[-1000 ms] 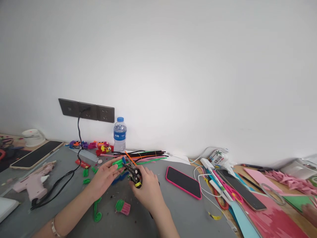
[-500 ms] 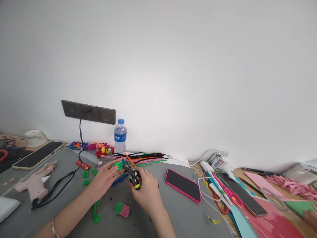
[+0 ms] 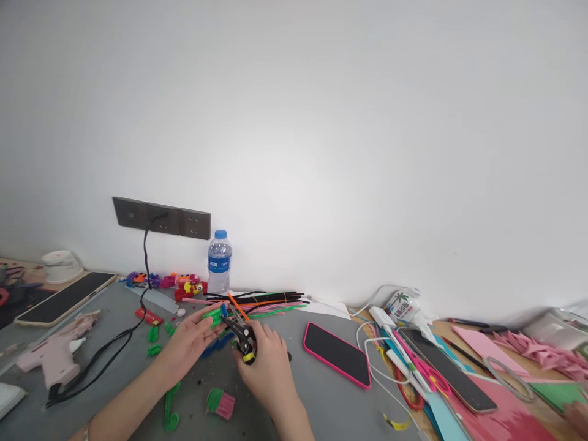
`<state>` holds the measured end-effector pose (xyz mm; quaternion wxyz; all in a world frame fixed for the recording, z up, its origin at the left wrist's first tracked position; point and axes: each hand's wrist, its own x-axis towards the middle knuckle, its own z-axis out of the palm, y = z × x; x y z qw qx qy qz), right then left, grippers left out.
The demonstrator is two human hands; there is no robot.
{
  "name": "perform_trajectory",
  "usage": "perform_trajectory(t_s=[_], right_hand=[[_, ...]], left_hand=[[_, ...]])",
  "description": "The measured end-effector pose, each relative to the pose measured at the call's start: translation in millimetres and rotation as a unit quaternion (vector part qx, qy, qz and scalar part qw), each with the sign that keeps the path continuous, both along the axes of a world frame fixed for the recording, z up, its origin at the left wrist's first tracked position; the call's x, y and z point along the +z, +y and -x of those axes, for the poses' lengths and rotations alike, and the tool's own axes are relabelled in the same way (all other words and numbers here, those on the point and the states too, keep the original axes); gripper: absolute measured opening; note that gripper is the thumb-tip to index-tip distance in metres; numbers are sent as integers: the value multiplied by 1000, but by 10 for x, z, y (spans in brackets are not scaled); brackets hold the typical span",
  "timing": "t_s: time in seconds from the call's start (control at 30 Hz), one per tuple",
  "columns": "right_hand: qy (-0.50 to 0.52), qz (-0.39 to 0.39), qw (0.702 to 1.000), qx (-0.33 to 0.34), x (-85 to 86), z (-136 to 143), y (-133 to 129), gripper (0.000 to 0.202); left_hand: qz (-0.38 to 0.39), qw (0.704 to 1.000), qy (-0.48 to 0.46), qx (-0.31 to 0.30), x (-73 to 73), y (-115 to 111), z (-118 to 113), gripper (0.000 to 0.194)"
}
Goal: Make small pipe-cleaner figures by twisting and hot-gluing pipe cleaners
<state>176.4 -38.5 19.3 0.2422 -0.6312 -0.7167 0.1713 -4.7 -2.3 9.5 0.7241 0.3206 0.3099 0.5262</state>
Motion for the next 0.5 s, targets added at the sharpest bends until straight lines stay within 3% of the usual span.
perform_trajectory(t_s=[0.5], right_hand=[[-13,12,1000,-5,-57,6,31,40]], left_hand=[[-7,1000,-19,6,-45,20,-8,39]])
